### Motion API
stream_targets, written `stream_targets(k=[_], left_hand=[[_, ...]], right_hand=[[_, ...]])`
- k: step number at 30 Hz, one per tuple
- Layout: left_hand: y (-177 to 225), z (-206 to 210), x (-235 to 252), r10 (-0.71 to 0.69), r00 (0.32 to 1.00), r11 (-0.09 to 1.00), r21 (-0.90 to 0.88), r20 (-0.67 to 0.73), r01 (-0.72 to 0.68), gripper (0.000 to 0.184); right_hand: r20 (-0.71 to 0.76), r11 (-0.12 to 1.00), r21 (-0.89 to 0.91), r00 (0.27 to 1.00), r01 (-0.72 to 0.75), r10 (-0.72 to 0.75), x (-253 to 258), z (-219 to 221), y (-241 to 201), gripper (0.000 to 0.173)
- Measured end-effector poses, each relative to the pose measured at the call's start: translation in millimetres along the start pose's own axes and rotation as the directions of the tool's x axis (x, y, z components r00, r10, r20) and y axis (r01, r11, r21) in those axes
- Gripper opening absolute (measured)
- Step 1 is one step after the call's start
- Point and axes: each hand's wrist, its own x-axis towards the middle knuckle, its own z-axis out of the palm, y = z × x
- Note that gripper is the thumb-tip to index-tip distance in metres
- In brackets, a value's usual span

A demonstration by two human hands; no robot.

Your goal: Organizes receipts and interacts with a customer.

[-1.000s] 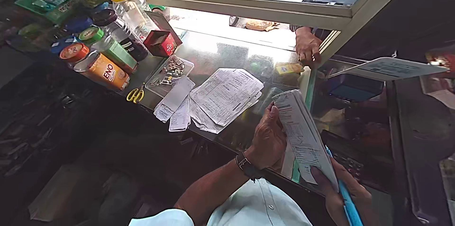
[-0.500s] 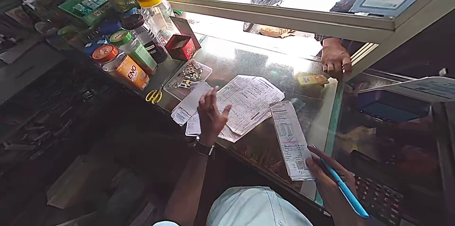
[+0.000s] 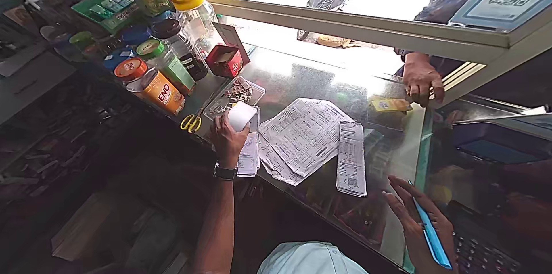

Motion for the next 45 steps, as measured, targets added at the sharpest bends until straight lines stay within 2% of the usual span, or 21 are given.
stream_targets(k=[2,3,4,5,6,7,8,9,10,11,14,21,25,28,35,38,41,45], left_hand=[[7.3,-29.7,-2.3,0.021,0.995,0.965,-0.259,-0.095,-0.045,0.081],[14.4,-45.4,-6.6,0.015,0.994,0.895,-0.443,-0.104,-0.06,0.074],[24.1,-58.4,-12.2,0.011,0.997,0.758,-0.649,-0.081,-0.061,0.061],[34.9,-66.4,-19.0,0.02,1.0,0.552,-0.833,-0.022,-0.03,0.047],[45.1,-70.3,-25.9,0.051,0.995,0.308,-0.949,0.081,0.062,0.042],[54.8,-70.3,-31.9,0.113,0.973,0.066,-0.978,0.202,0.195,0.054],[62.5,-65.3,-36.8,0.205,0.928,-0.14,-0.929,0.312,0.343,0.069],[69.0,-56.6,-41.9,0.318,0.861,-0.286,-0.825,0.398,0.487,0.078],[77.2,-46.1,-48.3,0.412,0.792,-0.376,-0.708,0.45,0.598,0.083],[85.8,-35.3,-55.8,0.476,0.736,-0.419,-0.612,0.482,0.671,0.085],[113.9,-16.8,-79.9,0.572,0.633,-0.422,-0.475,0.521,0.772,0.088],[163.5,-1.2,-126.9,0.711,0.504,-0.38,-0.335,0.491,0.862,0.085],[189.6,9.4,-176.7,0.773,0.417,-0.333,-0.253,0.479,0.908,0.085],[207.1,12.8,-210.2,0.818,0.359,-0.323,-0.157,0.45,0.933,0.078],[222.5,21.0,-238.9,0.817,0.342,-0.363,-0.047,0.463,0.931,0.071],[225.5,23.3,-243.3,0.814,0.34,-0.36,-0.049,0.471,0.931,0.069],[228.0,27.2,-245.3,0.843,0.312,-0.329,-0.039,0.438,0.944,0.075],[233.2,22.2,-246.8,0.851,0.316,-0.341,-0.018,0.42,0.94,0.067]], right_hand=[[0.041,1.0,0.02,0.999,-0.005,0.004,-8.9,-3.6,-2.0,0.042],[0.069,0.999,0.035,0.998,-0.009,0.007,-12.3,-4.7,-2.5,0.04],[0.093,0.999,0.049,0.996,-0.012,0.007,-14.5,-5.1,-2.9,0.039],[0.114,0.998,0.069,0.993,-0.011,0.003,-15.5,-5.3,-3.4,0.037],[0.134,0.996,0.085,0.991,-0.008,-0.003,-15.9,-4.9,-4.5,0.037],[0.153,0.995,0.097,0.988,-0.008,-0.007,-16.4,-3.8,-6.5,0.036],[0.167,0.994,0.108,0.986,-0.008,-0.011,-17.2,-2.6,-8.9,0.036],[0.172,0.993,0.116,0.985,-0.005,-0.015,-18.4,-2.1,-11.5,0.036],[0.171,0.993,0.122,0.985,0.004,-0.025,-19.9,-2.6,-14.1,0.036],[0.17,0.992,0.127,0.985,0.012,-0.034,-21.7,-4.0,-16.1,0.036],[0.175,0.988,0.151,0.983,0.034,-0.06,-27.0,-11.6,-17.0,0.034],[0.145,0.987,0.162,0.989,0.019,-0.043,-38.6,-32.7,-13.9,0.031],[0.1,0.981,0.193,0.994,0.027,-0.047,-43.4,-36.0,-17.2,0.027],[0.07,0.985,0.168,0.996,0.035,-0.047,-47.7,-40.6,-17.5,0.033],[0.057,0.981,0.183,0.995,0.065,-0.077,-59.9,-56.7,-17.9,0.054],[0.05,0.979,0.201,0.997,0.04,-0.052,-63.8,-59.1,-17.8,0.057],[0.04,0.979,0.203,0.999,0.01,-0.019,-65.8,-60.5,-19.1,0.059],[0.026,0.976,0.218,1.0,-0.01,0.004,-66.9,-61.2,-22.2,0.059]])
